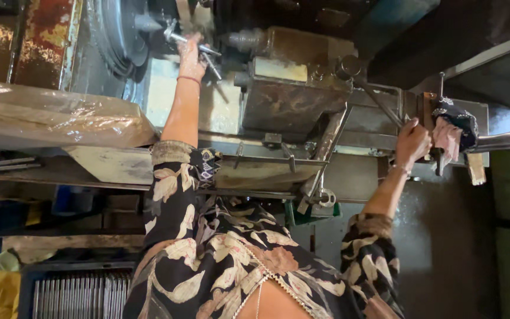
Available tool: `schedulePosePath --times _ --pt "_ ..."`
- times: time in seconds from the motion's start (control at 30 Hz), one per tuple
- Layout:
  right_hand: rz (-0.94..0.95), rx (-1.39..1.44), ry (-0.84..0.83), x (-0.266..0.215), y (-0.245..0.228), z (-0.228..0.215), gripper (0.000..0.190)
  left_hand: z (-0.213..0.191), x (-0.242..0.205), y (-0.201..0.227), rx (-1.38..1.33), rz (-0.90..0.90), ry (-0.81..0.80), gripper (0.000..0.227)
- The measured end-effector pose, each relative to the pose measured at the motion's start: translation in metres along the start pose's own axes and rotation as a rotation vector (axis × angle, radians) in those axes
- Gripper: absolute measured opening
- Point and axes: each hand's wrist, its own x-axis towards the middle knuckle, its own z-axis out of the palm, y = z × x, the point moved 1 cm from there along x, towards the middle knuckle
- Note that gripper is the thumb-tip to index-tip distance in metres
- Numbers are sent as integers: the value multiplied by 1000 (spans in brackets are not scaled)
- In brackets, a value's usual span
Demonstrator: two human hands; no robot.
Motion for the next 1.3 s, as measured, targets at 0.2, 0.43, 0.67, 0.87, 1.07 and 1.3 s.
schedulePosePath --times 0.2,0.43,0.67,0.87,1.07,1.3 --pt "-20 -48 112 11 4 11 50 23 -16 4 291 82 -11 43" --pt "21 -1 103 8 5 13 47 34 -22 4 114 119 -183 49" --pt "-15 -46 135 9 -3 9 48 8 5 -14 65 50 -87 48" --pt "-4 -6 106 13 -7 3 48 -3 12 -8 146 28 26 51" --pt "-67 -12 218 12 -12 -2 46 -6 9 -8 68 104 158 56" --pt "-15 -37 77 11 -13 -9 51 -1 1 6 -161 148 173 57"
